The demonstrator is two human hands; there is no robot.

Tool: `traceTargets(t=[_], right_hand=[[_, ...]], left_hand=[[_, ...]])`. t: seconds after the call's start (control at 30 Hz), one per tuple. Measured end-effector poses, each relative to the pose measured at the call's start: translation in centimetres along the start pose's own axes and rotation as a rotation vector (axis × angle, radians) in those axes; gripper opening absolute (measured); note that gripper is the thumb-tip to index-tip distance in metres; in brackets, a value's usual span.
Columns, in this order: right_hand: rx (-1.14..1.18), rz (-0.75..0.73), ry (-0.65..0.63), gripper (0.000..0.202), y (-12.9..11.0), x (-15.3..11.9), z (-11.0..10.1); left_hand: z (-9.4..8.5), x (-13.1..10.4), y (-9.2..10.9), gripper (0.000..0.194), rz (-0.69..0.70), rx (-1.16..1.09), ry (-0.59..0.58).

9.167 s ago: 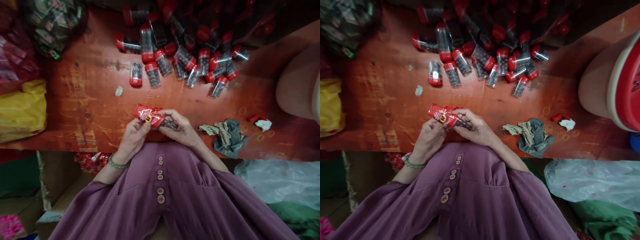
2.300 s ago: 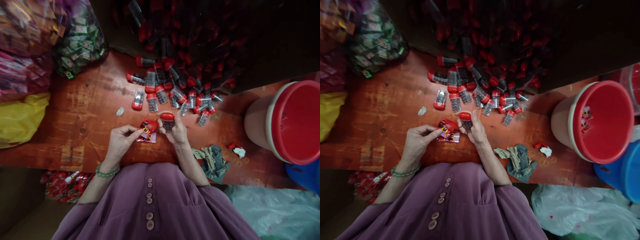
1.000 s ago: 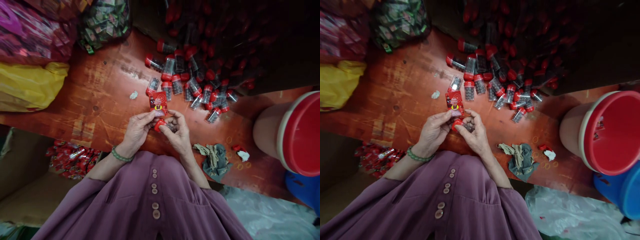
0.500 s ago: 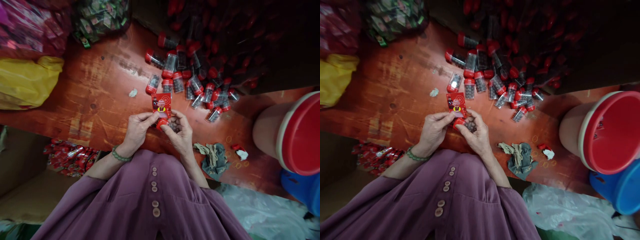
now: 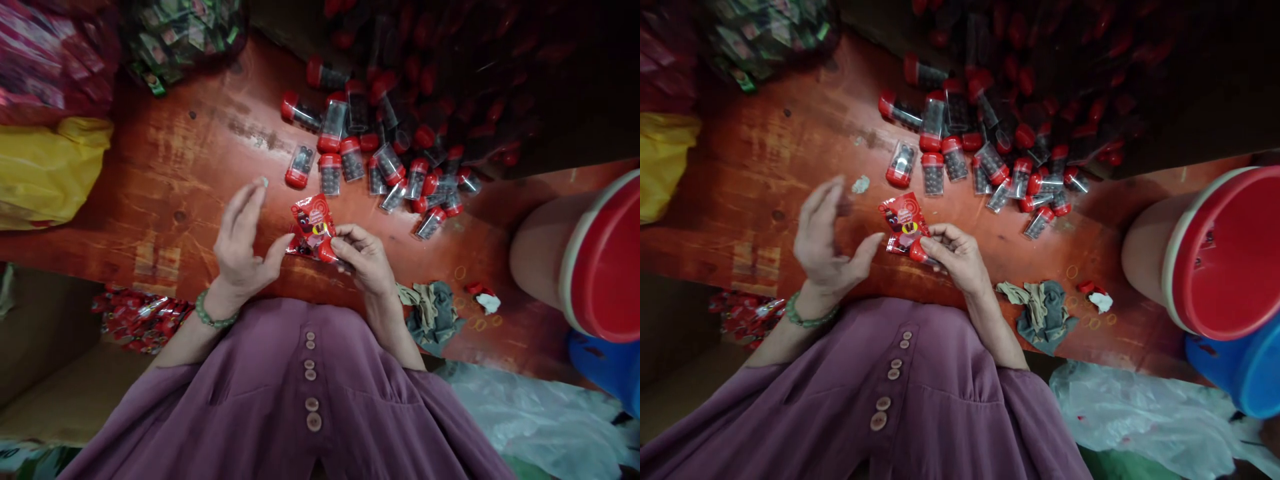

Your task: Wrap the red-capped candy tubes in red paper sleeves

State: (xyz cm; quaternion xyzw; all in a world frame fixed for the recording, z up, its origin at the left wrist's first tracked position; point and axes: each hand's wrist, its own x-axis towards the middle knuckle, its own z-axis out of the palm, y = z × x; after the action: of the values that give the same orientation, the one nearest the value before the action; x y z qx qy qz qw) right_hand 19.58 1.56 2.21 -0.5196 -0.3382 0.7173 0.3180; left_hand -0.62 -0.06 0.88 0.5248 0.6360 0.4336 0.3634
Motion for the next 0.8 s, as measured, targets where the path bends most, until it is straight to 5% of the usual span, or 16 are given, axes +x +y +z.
traceTargets(t=[0.1, 0.23, 0.47, 0.8], right_hand=[[0.055, 0.102, -0.039, 0.035, -0.5, 0.4, -0.2], [0.087, 0.157, -0.09, 0.034, -0.7, 0.5, 0.0], [0.103, 0.169, -0.134, 0.037, -0.6, 0.5, -0.3], [0.117, 0.151, -0.245, 0.033, -1.0, 0.2, -0.4]], left_hand=[[-0.8, 0.4, -0.7, 0.033, 0.201, 0.14, -0.172], [-0.5, 0.8, -1.7, 0.026, 0.305, 0.158, -0.341], [-0.1, 1.0, -3.2, 0.021, 0.695, 0.357, -0.162], [0.3, -0.2, -3.8, 0.023, 0.789, 0.386, -0.113]])
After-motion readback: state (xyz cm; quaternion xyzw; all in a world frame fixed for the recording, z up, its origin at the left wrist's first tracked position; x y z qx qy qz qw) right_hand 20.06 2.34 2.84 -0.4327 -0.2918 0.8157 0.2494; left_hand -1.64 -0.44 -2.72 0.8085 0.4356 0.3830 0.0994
